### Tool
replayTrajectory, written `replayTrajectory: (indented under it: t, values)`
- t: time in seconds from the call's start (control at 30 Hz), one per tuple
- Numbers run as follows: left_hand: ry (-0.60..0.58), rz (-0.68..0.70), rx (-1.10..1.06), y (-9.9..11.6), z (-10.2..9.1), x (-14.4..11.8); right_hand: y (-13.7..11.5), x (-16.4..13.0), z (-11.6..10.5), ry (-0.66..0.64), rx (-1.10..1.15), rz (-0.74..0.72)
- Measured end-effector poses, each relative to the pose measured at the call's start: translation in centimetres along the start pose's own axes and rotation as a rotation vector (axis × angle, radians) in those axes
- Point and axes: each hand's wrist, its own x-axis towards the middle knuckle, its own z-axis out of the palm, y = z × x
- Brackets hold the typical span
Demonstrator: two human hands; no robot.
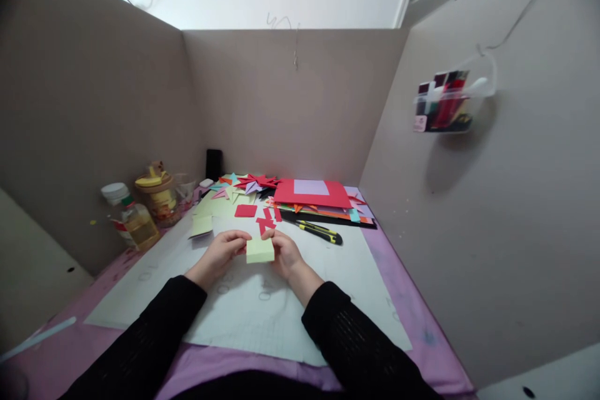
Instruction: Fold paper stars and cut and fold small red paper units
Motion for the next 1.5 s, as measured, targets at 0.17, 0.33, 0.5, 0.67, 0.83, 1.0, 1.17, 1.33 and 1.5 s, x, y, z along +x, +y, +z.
replayTrajectory:
  t: [0.17, 0.33, 0.5, 0.67, 0.83, 1.0, 1.17, 1.33, 1.5]
  values:
    - [-0.021, -0.039, -0.139, 0.0, -0.2, 0.1, 0.3, 0.2, 0.1, -0.021, 0.034, -0.056]
    - [-0.061, 0.000, 0.015, -0.4, 0.0, 0.1, 0.6, 0.6, 0.1, 0.182, -0.207, -0.175]
    - [0.033, 0.128, 0.313, -0.7, 0.2, 0.2, 0.7, 0.6, -0.1, 0.195, -0.400, -0.192]
    - [0.046, 0.135, 0.306, -1.1, -0.2, 0.4, 1.2, 0.2, 0.2, 0.052, -0.538, -0.101]
    - [-0.077, 0.033, 0.270, -1.0, -0.2, 0.2, 1.4, 0.2, 0.5, 0.108, -0.574, -0.147]
    - [-0.259, -0.040, 0.196, -0.5, -0.2, -0.2, 1.1, 0.2, 0.6, 0.198, -0.576, -0.070]
    - [-0.137, -0.024, 0.266, -0.5, -0.3, 0.1, 1.5, 0.3, 0.5, 0.145, -0.550, -0.067]
    - [-0.074, 0.009, 0.379, -0.9, -0.2, 0.2, 1.4, 0.5, 0.5, 0.205, -0.593, -0.147]
    - [-0.186, -0.042, 0.514, -1.3, 0.2, 0.1, 1.3, 0.6, 0.5, 0.255, -0.598, -0.203]
